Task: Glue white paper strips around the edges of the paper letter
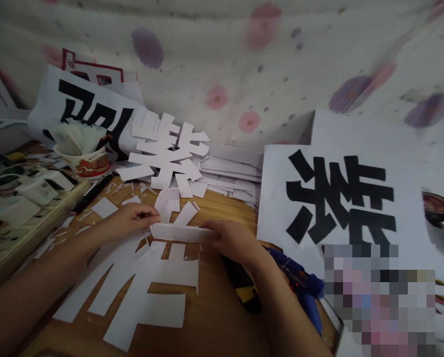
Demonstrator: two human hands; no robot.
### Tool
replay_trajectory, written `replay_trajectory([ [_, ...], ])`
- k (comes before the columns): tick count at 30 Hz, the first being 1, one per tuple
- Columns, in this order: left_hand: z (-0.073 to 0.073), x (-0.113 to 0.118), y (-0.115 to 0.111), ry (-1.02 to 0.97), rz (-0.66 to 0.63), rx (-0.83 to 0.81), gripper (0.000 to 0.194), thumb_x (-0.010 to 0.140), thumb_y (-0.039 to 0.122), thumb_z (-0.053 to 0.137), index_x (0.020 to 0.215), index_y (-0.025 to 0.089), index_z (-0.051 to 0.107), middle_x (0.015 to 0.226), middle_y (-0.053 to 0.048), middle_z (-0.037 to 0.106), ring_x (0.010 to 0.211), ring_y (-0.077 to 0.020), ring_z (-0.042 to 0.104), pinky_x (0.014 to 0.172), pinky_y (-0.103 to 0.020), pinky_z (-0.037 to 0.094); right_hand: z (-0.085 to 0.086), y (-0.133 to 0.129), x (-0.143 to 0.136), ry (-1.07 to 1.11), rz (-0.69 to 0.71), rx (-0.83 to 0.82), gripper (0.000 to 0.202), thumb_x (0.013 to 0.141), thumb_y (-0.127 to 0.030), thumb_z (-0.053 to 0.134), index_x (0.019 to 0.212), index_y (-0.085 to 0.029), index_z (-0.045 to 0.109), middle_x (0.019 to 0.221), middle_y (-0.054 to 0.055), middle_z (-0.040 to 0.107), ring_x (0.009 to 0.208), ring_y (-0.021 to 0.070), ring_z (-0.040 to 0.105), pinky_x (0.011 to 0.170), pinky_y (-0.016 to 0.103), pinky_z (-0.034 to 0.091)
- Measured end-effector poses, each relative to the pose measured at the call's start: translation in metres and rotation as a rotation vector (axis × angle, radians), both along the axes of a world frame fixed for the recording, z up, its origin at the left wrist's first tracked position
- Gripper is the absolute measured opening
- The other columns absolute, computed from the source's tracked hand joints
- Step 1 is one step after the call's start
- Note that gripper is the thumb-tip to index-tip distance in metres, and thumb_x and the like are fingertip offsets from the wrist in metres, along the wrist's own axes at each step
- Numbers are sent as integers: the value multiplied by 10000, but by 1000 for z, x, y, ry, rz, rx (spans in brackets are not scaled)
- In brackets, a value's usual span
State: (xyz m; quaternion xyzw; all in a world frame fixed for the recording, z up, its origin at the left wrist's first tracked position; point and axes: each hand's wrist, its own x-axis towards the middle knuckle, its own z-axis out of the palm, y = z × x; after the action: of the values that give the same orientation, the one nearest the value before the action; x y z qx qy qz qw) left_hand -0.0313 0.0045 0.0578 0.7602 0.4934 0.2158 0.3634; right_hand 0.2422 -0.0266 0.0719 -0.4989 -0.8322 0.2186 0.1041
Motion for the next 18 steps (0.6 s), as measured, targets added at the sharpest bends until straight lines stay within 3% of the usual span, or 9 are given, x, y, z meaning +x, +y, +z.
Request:
replay_trajectory([
  [4, -3, 0, -1, -56, -14, -83, 310, 781, 458, 504, 683, 181, 602, 502, 38, 517, 493, -103, 474, 508, -208, 338, -5, -2, -6, -94, 16, 50, 249, 783, -180, 500, 970, -249, 648, 859, 0, 685, 762, 164, 597, 647, 242, 379],
  [10, -9, 1, -2, -110, -4, -70, 329, 795, 459, 486, 655, 167, 540, 483, 52, 480, 461, -84, 448, 479, -189, 330, 3, -4, -13, -182, 20, 63, 159, 774, -159, 502, 846, -207, 637, 752, 7, 666, 675, 144, 568, 572, 231, 313],
  [14, -11, 3, -1, -140, 4, -84, 308, 776, 442, 532, 667, 155, 558, 455, 55, 501, 431, -73, 457, 466, -174, 340, 3, -4, -13, -205, 32, 88, 151, 777, -142, 494, 835, -198, 622, 781, 18, 664, 696, 143, 564, 578, 236, 303],
  [18, -15, 3, -1, -221, -7, -257, 301, 793, 451, 518, 766, 155, 566, 392, 51, 534, 323, -82, 466, 392, -172, 335, 1, -3, -12, -207, 34, 86, 188, 781, -137, 492, 896, -206, 624, 838, 23, 672, 740, 154, 576, 607, 240, 320],
])
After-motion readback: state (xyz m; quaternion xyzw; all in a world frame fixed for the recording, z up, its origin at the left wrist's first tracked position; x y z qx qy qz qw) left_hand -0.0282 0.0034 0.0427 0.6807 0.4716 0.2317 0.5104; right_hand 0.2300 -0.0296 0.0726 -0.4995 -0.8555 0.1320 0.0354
